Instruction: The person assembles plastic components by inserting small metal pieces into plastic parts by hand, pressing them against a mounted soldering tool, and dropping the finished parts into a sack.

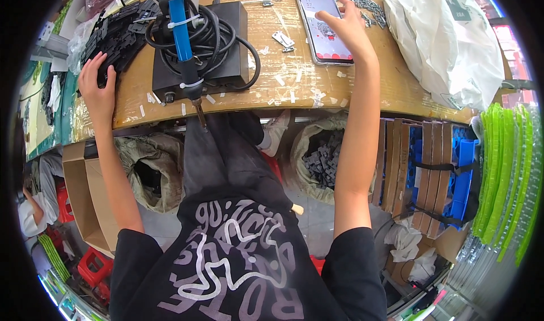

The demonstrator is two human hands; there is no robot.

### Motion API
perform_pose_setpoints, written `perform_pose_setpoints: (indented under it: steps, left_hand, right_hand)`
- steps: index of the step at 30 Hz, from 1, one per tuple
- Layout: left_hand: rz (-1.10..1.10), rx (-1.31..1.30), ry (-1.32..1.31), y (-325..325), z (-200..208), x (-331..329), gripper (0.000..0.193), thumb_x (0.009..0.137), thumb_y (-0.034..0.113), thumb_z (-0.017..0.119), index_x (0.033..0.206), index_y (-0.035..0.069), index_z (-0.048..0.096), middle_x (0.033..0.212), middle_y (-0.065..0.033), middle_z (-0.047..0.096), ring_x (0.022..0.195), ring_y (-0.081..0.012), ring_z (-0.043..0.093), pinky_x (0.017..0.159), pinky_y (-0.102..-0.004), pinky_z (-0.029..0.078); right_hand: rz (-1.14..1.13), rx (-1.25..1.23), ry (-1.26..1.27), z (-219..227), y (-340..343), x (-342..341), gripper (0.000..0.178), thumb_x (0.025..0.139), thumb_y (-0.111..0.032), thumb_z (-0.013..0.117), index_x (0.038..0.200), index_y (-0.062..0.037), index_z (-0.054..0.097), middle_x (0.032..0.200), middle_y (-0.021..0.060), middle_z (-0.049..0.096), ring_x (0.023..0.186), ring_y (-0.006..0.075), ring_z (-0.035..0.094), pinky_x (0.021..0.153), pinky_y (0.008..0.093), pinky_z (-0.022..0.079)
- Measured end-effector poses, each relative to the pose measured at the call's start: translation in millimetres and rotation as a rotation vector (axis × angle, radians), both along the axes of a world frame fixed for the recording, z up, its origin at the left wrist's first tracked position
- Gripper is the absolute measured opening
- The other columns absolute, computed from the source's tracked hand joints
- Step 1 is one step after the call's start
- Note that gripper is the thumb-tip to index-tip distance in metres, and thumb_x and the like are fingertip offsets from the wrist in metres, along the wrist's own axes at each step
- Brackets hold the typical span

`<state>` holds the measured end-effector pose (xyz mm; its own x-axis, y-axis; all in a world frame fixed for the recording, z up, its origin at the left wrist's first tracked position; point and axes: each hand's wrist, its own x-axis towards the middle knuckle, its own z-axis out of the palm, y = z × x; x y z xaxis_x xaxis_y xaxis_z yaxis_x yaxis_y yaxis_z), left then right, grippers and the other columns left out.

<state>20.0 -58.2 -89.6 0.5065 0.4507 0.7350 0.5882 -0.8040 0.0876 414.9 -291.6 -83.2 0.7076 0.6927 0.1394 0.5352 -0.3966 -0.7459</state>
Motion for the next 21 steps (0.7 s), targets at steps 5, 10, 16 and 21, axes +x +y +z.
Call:
perform_pose_setpoints:
  steps: [5,10,16,21]
  left_hand:
    - [0.011,-0.01,0.016,-0.3,-0.2,-1.7,0.026,0.078,0.014,0.057,0.103,0.008,0.056,0.11,-0.0044,0.054,0.109,-0.0246,0.042,0.094,-0.0345,0.03]
    - [0.006,-0.003,-0.007,-2.0,0.2,0.4,0.025,0.076,0.014,0.058,0.1,0.008,0.057,0.108,-0.0032,0.055,0.107,-0.0244,0.044,0.093,-0.035,0.031]
    - [0.001,0.02,-0.001,0.0,0.0,-1.2,0.025,0.075,0.014,0.059,0.099,0.008,0.057,0.107,-0.0033,0.056,0.106,-0.0245,0.044,0.093,-0.035,0.032]
    - [-0.002,0.016,-0.007,-0.2,-0.5,-0.6,0.025,0.075,0.014,0.059,0.099,0.008,0.057,0.107,-0.0031,0.056,0.106,-0.0242,0.045,0.093,-0.035,0.032]
  right_hand:
    - [-0.046,-0.1,-0.172,-5.1,5.9,-1.1,0.081,0.06,-0.042,0.065,0.124,-0.0021,0.035,0.12,0.0212,0.041,0.116,0.0329,0.032,0.095,0.0397,0.03]
    - [-0.034,-0.056,-0.08,-4.9,4.6,3.5,0.079,0.061,-0.039,0.066,0.124,-0.0019,0.036,0.117,0.0203,0.043,0.112,0.0309,0.038,0.093,0.0377,0.033]
    - [-0.032,-0.057,-0.098,-5.1,4.6,2.7,0.079,0.062,-0.038,0.066,0.124,-0.0013,0.036,0.116,0.0196,0.044,0.107,0.0284,0.044,0.09,0.0355,0.037]
    - [-0.035,-0.059,-0.088,-4.4,5.0,2.7,0.078,0.062,-0.038,0.066,0.124,-0.0012,0.035,0.116,0.0196,0.044,0.107,0.0281,0.044,0.089,0.0353,0.037]
